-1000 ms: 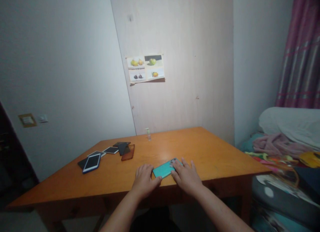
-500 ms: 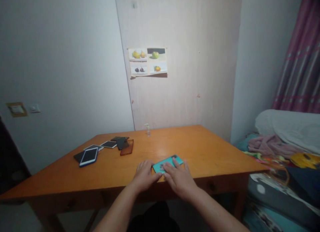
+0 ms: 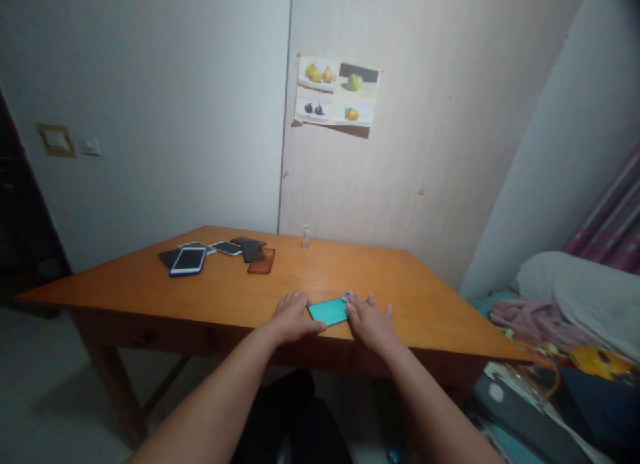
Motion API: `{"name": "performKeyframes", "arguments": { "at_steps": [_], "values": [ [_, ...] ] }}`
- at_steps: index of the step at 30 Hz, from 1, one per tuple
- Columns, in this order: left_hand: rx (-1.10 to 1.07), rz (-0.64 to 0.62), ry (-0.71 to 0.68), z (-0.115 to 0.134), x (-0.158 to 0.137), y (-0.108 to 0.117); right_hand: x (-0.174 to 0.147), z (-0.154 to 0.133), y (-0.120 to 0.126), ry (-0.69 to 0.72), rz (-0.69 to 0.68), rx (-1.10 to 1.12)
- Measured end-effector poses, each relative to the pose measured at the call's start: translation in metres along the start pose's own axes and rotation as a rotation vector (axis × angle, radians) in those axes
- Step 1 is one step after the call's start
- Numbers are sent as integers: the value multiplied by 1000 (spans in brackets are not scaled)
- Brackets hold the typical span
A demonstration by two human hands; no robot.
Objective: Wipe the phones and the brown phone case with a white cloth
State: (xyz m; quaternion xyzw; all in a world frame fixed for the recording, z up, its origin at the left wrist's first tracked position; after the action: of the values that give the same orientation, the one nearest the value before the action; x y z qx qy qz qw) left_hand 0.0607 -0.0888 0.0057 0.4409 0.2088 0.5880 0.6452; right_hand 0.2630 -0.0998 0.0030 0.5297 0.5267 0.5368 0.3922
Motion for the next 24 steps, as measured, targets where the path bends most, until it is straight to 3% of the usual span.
{"name": "performKeyframes", "arguments": {
  "at_steps": [3,6,8,12,14,18,20,24],
  "values": [
    [11,-13,18,2,1,1,7,-1,0,-15,-6,2],
    [4,-4,16,3,0,2,3,-22,-3,217,-37,39],
    [-2,2,10,4,-1,2,2,-27,-2,290,-44,52],
    [11,5,3,5,-1,1,14,-8,3,49,-6,6],
    [19,11,-1,5,0,0,18,-10,2,3,-16,-8],
    [24,20,-16,6,0,-2,11,-46,-5,263,-55,13],
    [25,21,-18,5,0,-3,9,-52,-6,320,-63,10],
    [28,35,-18,5,1,-3,19,-19,-1,53,-44,-67]
  ]
}}
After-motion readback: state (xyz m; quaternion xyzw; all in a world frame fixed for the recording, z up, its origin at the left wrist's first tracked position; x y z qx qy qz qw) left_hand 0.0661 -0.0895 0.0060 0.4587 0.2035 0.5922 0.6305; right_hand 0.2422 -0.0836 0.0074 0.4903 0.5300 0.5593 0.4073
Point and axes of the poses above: each hand's wrist, its own x-axis towards the middle knuckle, its own y-axis out of the back of the hand, z = x × y, the point moved 5 cm from there along x, towards the middle knuckle, and after that the axes turned 11 degrees about -x, right-handed, at the moved point
